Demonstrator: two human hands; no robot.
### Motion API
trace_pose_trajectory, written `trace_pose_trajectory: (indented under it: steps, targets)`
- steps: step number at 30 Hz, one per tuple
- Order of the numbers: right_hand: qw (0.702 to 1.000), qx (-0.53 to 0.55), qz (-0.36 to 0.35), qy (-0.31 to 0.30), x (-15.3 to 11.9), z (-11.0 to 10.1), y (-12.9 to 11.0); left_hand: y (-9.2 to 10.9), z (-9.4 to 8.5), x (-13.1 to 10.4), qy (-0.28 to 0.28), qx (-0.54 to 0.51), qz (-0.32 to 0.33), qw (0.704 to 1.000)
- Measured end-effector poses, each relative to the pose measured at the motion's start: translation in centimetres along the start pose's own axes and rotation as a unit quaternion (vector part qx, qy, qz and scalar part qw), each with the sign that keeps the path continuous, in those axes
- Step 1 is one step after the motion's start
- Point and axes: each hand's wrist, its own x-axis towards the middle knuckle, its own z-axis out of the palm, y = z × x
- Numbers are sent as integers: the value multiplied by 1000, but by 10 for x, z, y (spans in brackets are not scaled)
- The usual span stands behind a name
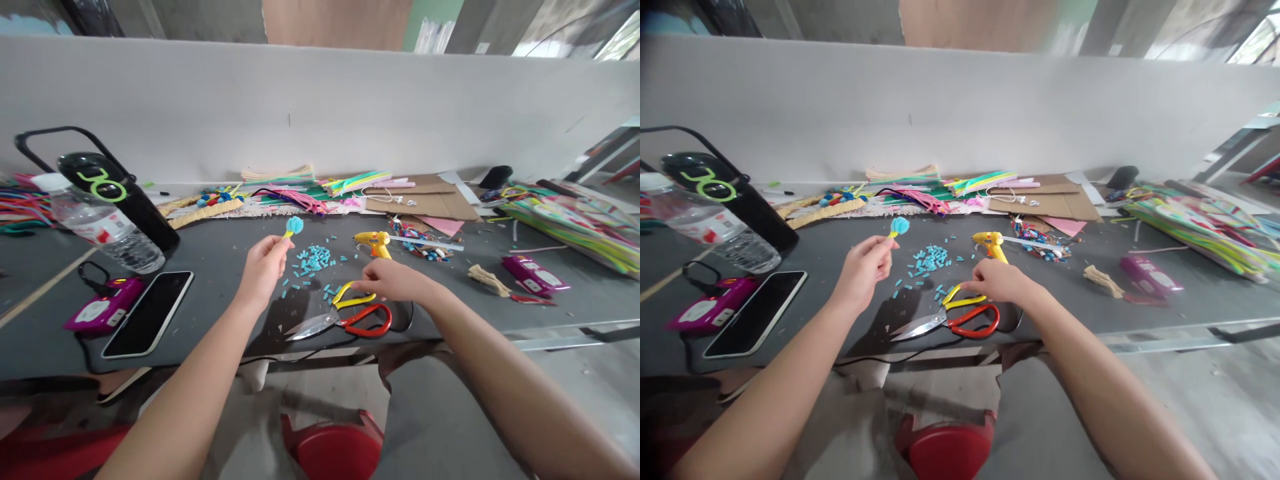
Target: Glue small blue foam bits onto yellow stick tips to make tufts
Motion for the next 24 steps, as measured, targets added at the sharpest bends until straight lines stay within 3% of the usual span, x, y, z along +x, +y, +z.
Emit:
trace_pose_trajectory:
  steps: [5, 7, 10, 13, 19, 24]
  targets:
    - [993, 1, 78, -86, -7, -20, 25, -2, 0, -1, -18, 50, 9, 999]
    - [990, -20, 107, -84, -6, -26, 39, -2, -1, -1, -23, 69, 13, 997]
    - [983, -79, 164, 36, 1, -29, 57, -4, -2, -1, -28, 92, 17, 995]
    - [970, -93, 178, 138, 18, -21, 65, -7, -3, -2, -25, 121, 21, 992]
    - [966, -48, 122, 221, 52, 6, 63, -9, -2, -4, -30, 215, 58, 974]
    - [958, 82, 11, 274, 49, 8, 55, -7, -1, -5, -24, 237, 71, 969]
